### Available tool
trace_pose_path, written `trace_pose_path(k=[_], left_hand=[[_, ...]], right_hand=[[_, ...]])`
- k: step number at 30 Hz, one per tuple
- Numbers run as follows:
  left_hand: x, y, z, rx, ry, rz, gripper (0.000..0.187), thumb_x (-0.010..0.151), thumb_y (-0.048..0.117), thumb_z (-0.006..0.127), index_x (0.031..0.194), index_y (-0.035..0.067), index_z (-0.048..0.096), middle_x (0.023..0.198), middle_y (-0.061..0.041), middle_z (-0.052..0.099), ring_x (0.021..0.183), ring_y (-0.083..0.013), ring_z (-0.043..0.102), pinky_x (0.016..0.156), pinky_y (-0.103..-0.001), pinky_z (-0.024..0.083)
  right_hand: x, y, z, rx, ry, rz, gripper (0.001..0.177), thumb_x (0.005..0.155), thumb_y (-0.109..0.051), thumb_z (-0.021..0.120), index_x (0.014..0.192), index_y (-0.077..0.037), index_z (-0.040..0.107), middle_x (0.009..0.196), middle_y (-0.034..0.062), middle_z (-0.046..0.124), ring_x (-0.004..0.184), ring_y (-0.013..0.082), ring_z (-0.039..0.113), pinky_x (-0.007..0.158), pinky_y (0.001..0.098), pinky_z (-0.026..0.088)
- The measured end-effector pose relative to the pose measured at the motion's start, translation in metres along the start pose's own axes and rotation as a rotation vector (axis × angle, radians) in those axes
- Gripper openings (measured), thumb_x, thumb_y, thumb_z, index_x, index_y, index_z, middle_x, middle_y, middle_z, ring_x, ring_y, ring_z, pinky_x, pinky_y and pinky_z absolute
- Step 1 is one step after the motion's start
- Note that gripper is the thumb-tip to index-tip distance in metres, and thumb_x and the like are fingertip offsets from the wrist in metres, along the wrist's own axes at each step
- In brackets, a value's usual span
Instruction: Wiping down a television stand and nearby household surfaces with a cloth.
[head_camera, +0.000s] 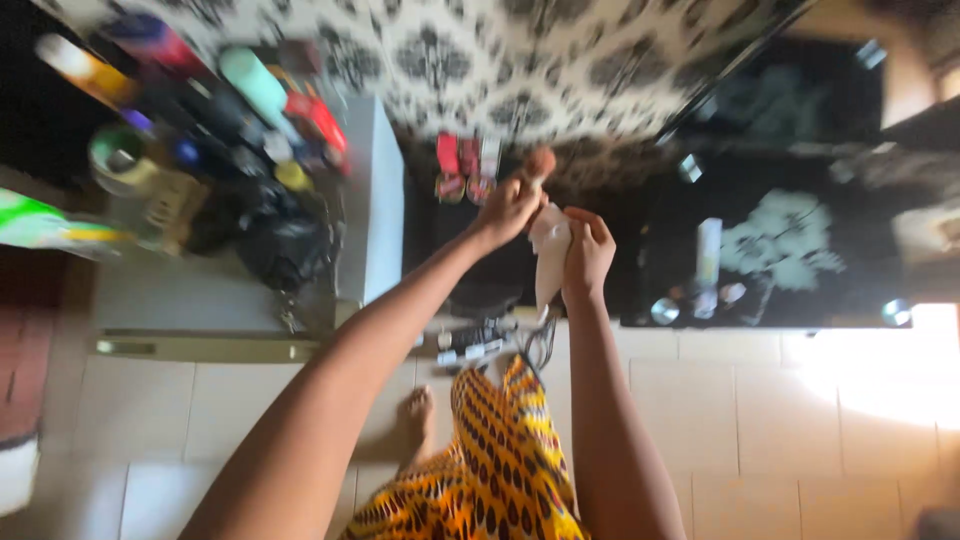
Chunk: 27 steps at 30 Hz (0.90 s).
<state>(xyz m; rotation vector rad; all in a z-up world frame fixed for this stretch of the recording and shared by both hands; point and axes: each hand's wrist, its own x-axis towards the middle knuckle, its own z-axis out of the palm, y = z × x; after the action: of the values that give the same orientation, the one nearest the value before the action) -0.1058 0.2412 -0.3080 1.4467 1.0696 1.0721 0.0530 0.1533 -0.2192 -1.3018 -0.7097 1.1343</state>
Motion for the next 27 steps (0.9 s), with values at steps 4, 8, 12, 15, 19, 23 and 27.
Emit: trace_pose_path(k=[4, 8, 12, 15, 19, 23, 27], left_hand=[[-0.022, 0.129, 0.005, 0.075, 0.0, 0.088, 0.031, 0.109, 0.033, 0.054, 0.105, 0.002, 0.061, 0.076, -0.003, 0.061, 0.067, -0.0107, 0.06, 0.059, -0.031, 0.049], [-0.051, 0.249, 0.027, 0.005, -0.062, 0.175, 0.024, 0.101, 0.024, 0.055, 0.112, 0.003, 0.061, 0.085, -0.002, 0.061, 0.076, -0.0148, 0.058, 0.065, -0.034, 0.048], [-0.099, 0.367, 0.049, 0.104, 0.045, 0.143, 0.025, 0.095, 0.018, 0.051, 0.111, 0.004, 0.063, 0.094, -0.009, 0.07, 0.086, -0.0197, 0.065, 0.076, -0.037, 0.054], [-0.133, 0.408, 0.057, 0.183, 0.098, 0.256, 0.025, 0.099, 0.024, 0.054, 0.112, 0.003, 0.059, 0.096, -0.009, 0.066, 0.089, -0.0221, 0.066, 0.078, -0.038, 0.053], [-0.147, 0.422, 0.073, 0.009, 0.086, 0.476, 0.027, 0.108, 0.024, 0.05, 0.122, 0.004, 0.06, 0.105, -0.006, 0.068, 0.094, -0.0167, 0.065, 0.078, -0.035, 0.054], [-0.19, 0.474, 0.086, -0.177, -0.012, 0.119, 0.036, 0.112, 0.034, 0.04, 0.131, 0.008, 0.058, 0.073, -0.008, 0.054, 0.046, -0.0079, 0.044, 0.041, -0.029, 0.035], [-0.239, 0.516, 0.084, -0.24, -0.018, -0.004, 0.057, 0.099, 0.023, 0.036, 0.156, 0.025, 0.034, 0.072, -0.004, 0.06, 0.04, -0.007, 0.04, 0.034, -0.03, 0.035]], right_hand=[[-0.01, -0.091, -0.008, 0.052, -0.088, -0.201, 0.024, 0.105, -0.015, 0.061, 0.106, 0.004, 0.076, 0.096, 0.0064, 0.073, 0.086, 0.011, 0.064, 0.077, 0.0239, 0.053], [-0.048, -0.222, -0.011, 0.038, -0.256, -0.309, 0.028, 0.102, -0.022, 0.07, 0.113, 0.003, 0.072, 0.098, 0.0047, 0.073, 0.085, 0.0095, 0.063, 0.075, 0.0252, 0.052], [-0.129, -0.339, -0.016, 0.071, -0.376, -0.03, 0.032, 0.092, -0.026, 0.072, 0.109, 0.001, 0.074, 0.089, 0.0061, 0.074, 0.075, 0.0158, 0.067, 0.065, 0.0311, 0.053], [-0.142, -0.363, -0.033, 0.005, -0.287, -0.012, 0.03, 0.088, -0.026, 0.073, 0.108, -0.003, 0.076, 0.088, 0.0072, 0.075, 0.074, 0.0192, 0.068, 0.064, 0.0321, 0.054], [-0.163, -0.371, -0.053, -0.026, -0.357, -0.244, 0.028, 0.093, -0.027, 0.075, 0.107, -0.003, 0.078, 0.091, 0.0024, 0.074, 0.082, 0.0126, 0.067, 0.072, 0.0271, 0.053], [-0.204, -0.379, -0.055, 0.325, -0.197, -0.316, 0.018, 0.093, -0.023, 0.067, 0.097, -0.007, 0.075, 0.09, 0.003, 0.067, 0.082, 0.0147, 0.062, 0.073, 0.0291, 0.052], [-0.278, -0.397, -0.036, 0.325, -0.244, -0.488, 0.025, 0.086, -0.005, 0.064, 0.103, -0.024, 0.066, 0.107, 0.0019, 0.064, 0.093, 0.0204, 0.066, 0.073, 0.0406, 0.062]])
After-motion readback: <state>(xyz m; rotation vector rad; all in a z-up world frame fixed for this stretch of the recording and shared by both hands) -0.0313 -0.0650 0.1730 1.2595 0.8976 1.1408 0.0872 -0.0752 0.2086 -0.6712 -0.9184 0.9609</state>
